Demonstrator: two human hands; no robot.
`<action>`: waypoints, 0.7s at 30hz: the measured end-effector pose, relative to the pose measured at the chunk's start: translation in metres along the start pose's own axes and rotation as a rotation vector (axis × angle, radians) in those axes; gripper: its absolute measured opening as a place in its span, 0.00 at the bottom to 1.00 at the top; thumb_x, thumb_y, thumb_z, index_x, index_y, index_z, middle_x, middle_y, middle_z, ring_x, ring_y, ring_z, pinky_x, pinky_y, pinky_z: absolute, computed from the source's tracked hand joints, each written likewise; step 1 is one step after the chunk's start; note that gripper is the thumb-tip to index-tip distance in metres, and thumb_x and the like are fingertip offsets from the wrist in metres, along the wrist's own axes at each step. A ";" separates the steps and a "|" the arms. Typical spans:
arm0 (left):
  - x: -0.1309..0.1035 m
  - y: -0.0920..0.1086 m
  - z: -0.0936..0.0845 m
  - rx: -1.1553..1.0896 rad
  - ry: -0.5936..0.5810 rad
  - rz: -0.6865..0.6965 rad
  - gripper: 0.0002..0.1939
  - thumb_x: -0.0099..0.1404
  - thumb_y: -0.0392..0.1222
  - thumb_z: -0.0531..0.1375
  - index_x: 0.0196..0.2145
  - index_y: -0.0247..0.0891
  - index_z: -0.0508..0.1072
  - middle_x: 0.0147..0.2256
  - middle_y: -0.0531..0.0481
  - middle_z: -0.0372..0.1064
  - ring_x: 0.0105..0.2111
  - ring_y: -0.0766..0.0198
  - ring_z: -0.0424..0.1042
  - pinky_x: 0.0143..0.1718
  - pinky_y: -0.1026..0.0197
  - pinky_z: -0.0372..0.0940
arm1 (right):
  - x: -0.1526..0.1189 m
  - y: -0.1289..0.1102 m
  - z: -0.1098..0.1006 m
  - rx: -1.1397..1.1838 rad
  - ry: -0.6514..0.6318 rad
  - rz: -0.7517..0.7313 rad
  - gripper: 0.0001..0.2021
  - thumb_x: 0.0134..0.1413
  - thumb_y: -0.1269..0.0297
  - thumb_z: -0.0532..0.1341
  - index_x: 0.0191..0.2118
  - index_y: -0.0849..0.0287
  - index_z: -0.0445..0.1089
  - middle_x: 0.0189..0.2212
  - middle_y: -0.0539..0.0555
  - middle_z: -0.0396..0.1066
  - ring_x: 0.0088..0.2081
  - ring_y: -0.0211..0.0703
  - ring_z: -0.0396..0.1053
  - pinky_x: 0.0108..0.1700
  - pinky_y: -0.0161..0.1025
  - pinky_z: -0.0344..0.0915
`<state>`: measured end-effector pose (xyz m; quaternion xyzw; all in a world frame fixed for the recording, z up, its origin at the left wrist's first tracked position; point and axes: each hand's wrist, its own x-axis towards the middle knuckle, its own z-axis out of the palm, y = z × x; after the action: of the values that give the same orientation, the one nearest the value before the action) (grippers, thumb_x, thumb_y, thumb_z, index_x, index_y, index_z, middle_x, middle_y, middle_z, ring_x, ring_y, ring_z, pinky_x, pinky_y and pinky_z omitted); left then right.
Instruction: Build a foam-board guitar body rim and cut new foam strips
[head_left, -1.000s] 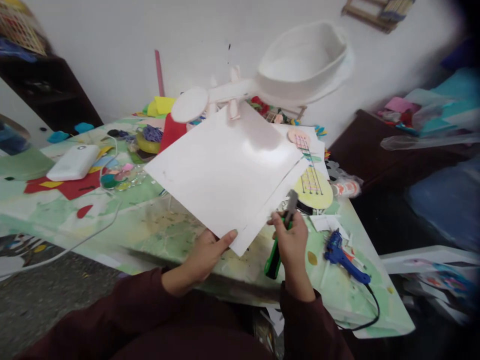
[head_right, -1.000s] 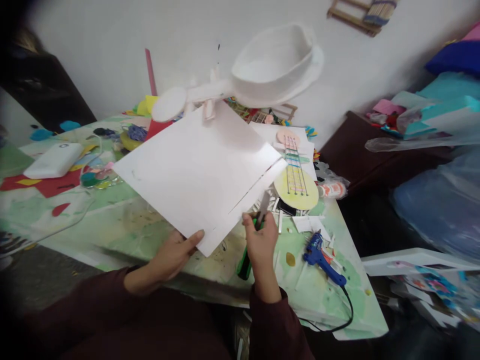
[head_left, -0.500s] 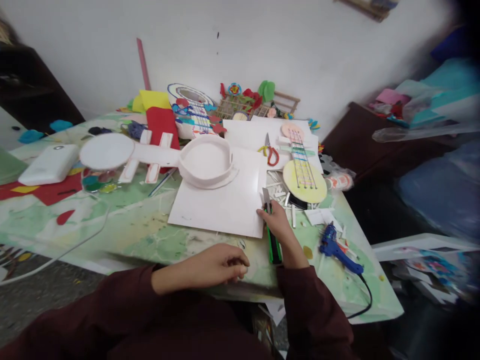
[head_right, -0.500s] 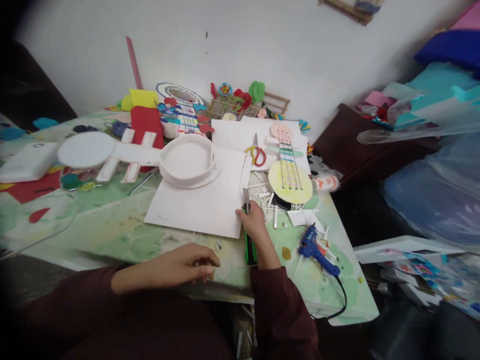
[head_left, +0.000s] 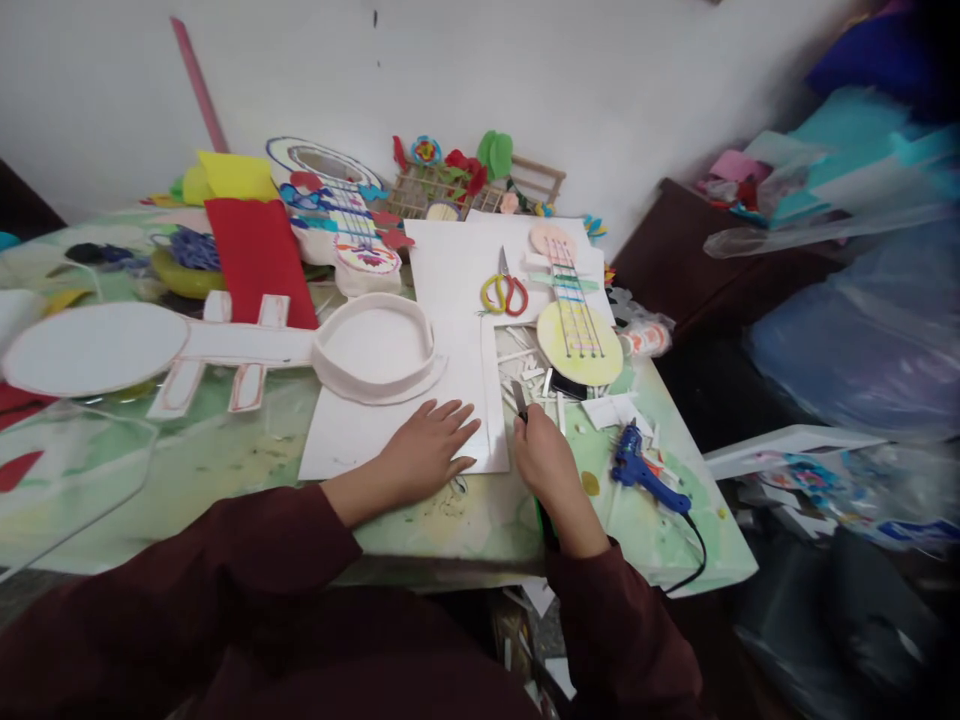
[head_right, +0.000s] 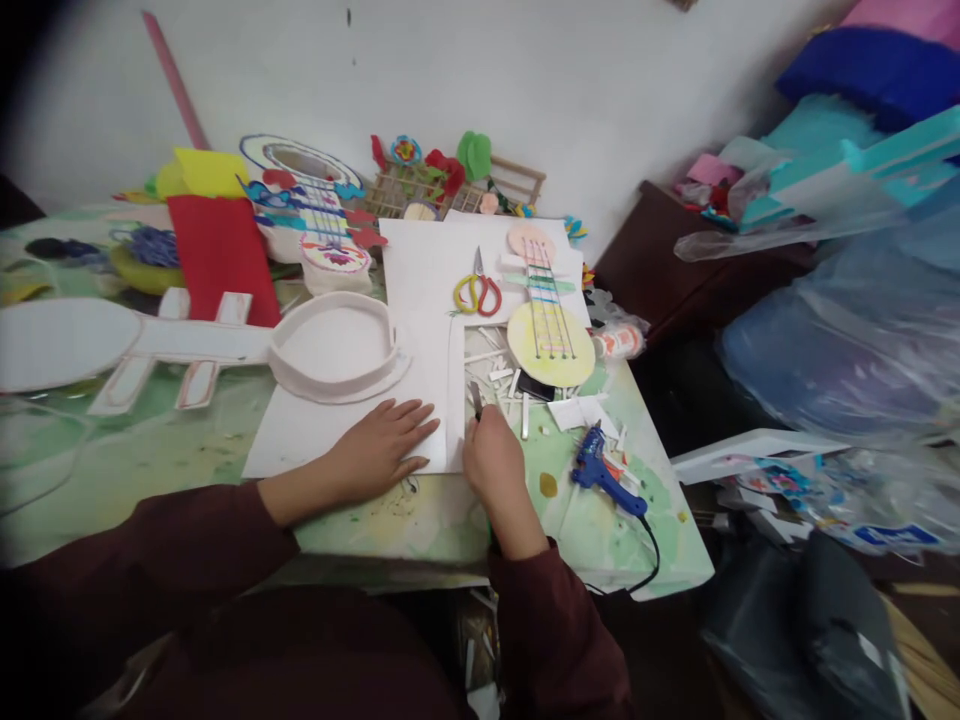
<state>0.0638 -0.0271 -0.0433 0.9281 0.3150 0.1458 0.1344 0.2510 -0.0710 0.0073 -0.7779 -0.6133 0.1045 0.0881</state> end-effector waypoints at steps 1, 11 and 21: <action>0.000 0.001 0.000 0.010 -0.001 -0.011 0.26 0.66 0.50 0.52 0.59 0.37 0.61 0.62 0.37 0.53 0.62 0.45 0.49 0.60 0.42 0.39 | -0.005 -0.001 -0.002 0.000 -0.034 -0.027 0.12 0.63 0.65 0.43 0.42 0.61 0.62 0.37 0.59 0.71 0.38 0.45 0.68 0.36 0.37 0.57; 0.013 0.022 0.010 0.091 0.094 -0.127 0.23 0.66 0.44 0.51 0.57 0.34 0.63 0.60 0.34 0.55 0.62 0.44 0.50 0.60 0.41 0.37 | -0.016 -0.006 -0.004 -0.200 -0.288 -0.167 0.14 0.63 0.66 0.44 0.41 0.63 0.65 0.37 0.61 0.72 0.39 0.46 0.70 0.37 0.37 0.58; 0.014 0.025 0.007 0.243 0.052 -0.132 0.24 0.69 0.46 0.48 0.58 0.34 0.62 0.61 0.37 0.54 0.61 0.47 0.50 0.60 0.41 0.41 | -0.005 -0.012 -0.002 -0.301 -0.342 -0.197 0.15 0.60 0.68 0.46 0.44 0.66 0.67 0.41 0.64 0.72 0.42 0.48 0.70 0.41 0.38 0.60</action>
<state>0.0906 -0.0383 -0.0391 0.9107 0.3941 0.1215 0.0219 0.2389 -0.0728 0.0127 -0.6896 -0.7009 0.1328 -0.1242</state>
